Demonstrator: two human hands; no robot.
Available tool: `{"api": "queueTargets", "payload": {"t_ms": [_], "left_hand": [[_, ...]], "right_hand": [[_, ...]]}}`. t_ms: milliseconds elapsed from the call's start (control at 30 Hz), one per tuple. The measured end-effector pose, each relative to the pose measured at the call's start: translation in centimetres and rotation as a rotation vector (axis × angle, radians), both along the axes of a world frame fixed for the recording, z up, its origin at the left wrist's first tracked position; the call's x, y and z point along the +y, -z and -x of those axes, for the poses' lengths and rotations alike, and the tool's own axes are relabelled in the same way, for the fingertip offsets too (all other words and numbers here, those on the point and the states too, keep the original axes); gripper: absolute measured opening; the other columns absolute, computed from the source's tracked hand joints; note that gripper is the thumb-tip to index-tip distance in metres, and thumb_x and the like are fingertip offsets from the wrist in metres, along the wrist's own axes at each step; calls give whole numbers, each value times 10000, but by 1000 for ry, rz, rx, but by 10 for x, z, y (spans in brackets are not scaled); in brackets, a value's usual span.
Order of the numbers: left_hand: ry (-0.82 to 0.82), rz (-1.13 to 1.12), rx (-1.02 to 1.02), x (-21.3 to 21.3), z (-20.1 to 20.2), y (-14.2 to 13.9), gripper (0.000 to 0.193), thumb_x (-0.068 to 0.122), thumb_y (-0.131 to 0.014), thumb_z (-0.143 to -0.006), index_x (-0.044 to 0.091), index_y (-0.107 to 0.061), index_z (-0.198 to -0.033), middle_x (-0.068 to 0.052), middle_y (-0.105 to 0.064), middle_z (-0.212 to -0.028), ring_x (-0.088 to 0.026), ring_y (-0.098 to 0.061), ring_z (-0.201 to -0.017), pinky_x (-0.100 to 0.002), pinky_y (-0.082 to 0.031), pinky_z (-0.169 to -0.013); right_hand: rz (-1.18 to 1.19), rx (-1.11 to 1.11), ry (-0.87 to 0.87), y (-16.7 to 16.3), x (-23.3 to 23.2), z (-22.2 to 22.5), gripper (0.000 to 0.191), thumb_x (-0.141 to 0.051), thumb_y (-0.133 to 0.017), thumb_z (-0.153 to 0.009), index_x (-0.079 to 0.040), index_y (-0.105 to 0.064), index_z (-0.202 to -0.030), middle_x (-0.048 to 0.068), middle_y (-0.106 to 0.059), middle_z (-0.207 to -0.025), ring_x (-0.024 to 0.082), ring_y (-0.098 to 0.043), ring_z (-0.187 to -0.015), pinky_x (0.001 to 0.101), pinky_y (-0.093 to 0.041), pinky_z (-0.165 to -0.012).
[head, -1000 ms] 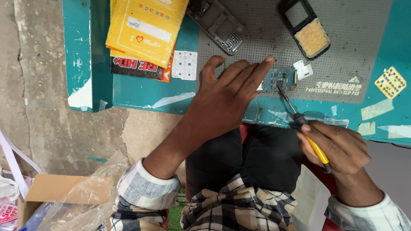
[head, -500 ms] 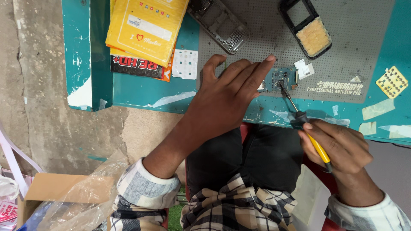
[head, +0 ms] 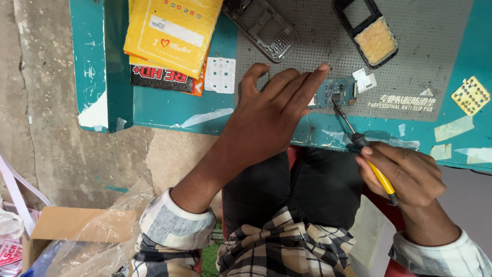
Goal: The person uses a soldering iron to work on a small circuit board placed on a workbench. They hold the board steady with one hand while applying the soldering iron with the other, focusing on specific points on the board.
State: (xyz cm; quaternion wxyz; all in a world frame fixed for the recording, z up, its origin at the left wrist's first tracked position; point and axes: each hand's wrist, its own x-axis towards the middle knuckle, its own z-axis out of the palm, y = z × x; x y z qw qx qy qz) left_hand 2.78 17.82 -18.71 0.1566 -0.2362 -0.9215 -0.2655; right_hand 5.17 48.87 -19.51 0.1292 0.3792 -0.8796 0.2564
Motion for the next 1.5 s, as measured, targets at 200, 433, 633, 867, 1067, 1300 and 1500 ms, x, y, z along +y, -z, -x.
{"api": "queueTargets", "payload": {"t_ms": [200,433,633,867,1067,1300,1500], "left_hand": [[2,-10,-1,-1,-1,0,689,238,-726,-1059,24,-368,-1608,-66,-629,-1335,-193,-553,-1295,-530,-321,-1170],[-7,22,14,0,0,1,684,246,-725,-1066,25,-374,-1610,-65,-629,-1334,-189,-554,-1294,-525,-320,-1170],[-3,12,6,0,-2,1,683,238,-728,-1060,19,-380,-1607,-64,-631,-1336,-190,-555,-1292,-523,-324,-1164],[-3,5,17,-1,-2,3,677,248,-727,-1074,24,-379,-1610,-61,-632,-1335,-188,-552,-1302,-520,-322,-1169],[-3,6,10,-1,-1,2,678,250,-727,-1060,24,-388,-1602,-63,-637,-1325,-187,-558,-1288,-520,-321,-1162],[-7,2,9,-2,0,-1,673,242,-732,-1044,24,-407,-1592,-62,-640,-1323,-187,-562,-1277,-516,-322,-1157],[-11,-9,-7,-2,2,-5,670,228,-740,-1012,26,-432,-1571,-59,-644,-1302,-185,-564,-1268,-514,-328,-1151]], "right_hand": [[11,2,-5,1,1,0,235,-4,-899,-886,-8,-764,-1079,166,-751,-995,249,-760,-855,308,-622,-664],[5,24,-14,2,1,2,240,-19,-903,-865,-8,-764,-1060,165,-751,-973,256,-761,-836,311,-626,-655],[-10,10,10,-2,-1,-1,247,-6,-900,-874,-4,-757,-1075,167,-750,-995,246,-759,-826,321,-622,-678],[-25,15,8,2,1,0,273,-8,-913,-869,-2,-761,-1096,175,-754,-1005,250,-758,-854,305,-613,-655],[-39,11,31,2,3,-4,292,-4,-908,-897,-8,-758,-1148,171,-754,-1032,238,-762,-843,300,-616,-678],[-42,11,57,0,2,-5,279,-5,-903,-898,-9,-761,-1139,171,-755,-1031,242,-758,-845,302,-602,-667],[-41,11,70,-4,-1,-3,262,9,-889,-894,-5,-758,-1120,169,-755,-1021,243,-760,-838,303,-607,-680]]}}
